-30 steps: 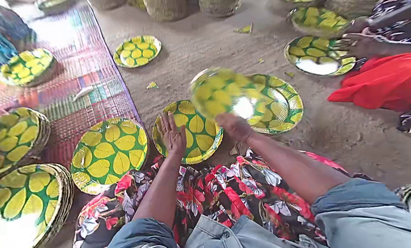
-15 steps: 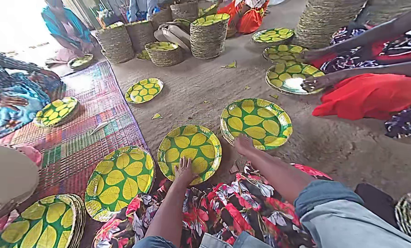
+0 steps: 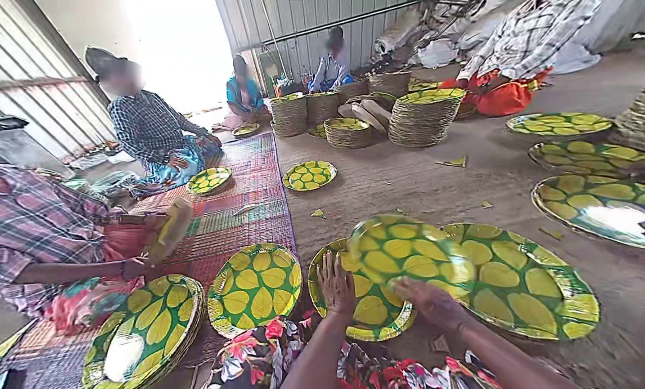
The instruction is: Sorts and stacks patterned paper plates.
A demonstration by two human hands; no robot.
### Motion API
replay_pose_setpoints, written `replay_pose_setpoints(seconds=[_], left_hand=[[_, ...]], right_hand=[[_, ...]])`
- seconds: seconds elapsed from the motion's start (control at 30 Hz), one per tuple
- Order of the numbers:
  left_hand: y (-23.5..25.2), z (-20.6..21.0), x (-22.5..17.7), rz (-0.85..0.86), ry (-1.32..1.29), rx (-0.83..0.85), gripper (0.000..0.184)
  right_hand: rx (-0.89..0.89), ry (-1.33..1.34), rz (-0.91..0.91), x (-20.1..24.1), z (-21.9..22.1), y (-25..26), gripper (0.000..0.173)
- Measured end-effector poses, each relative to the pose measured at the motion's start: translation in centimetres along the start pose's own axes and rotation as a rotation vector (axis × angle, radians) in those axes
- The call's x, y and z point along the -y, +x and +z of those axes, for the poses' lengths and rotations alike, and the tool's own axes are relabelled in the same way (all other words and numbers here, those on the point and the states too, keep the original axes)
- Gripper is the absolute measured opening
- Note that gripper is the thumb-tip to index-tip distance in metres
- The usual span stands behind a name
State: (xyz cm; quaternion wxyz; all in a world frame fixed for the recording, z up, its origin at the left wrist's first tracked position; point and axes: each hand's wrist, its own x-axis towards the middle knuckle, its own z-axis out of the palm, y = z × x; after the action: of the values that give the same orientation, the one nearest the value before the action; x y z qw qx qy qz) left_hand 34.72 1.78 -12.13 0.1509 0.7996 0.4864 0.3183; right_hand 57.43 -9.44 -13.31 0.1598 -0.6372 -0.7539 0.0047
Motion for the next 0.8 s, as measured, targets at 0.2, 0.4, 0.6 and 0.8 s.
replay_pose_setpoints(seconds=[0.2,0.4,0.6,0.8], left_hand=[[-1.7,1.2,1.3,-0.123,0.191,0.734,0.072],[-2.0,2.3,1.1,-0.198,0.272,0.897,0.095],[-1.9,2.4,0.6,-0.210,0.288,0.902,0.097],[-1.6,1.3,0.7,-0.214,0.220,0.846,0.085]], right_hand=[[0.375,-0.005,-0.293,0.1,2.1,0.2,0.043],[0.181,-0.039,0.745,-3.3,-1.2,0.2,0.067],[0.470,-0.117,0.904,-3.9,-1.3,-0.2,0.035],[0.202,-0.104,0.802,-4.5,-2.7,-1.0,0.042]])
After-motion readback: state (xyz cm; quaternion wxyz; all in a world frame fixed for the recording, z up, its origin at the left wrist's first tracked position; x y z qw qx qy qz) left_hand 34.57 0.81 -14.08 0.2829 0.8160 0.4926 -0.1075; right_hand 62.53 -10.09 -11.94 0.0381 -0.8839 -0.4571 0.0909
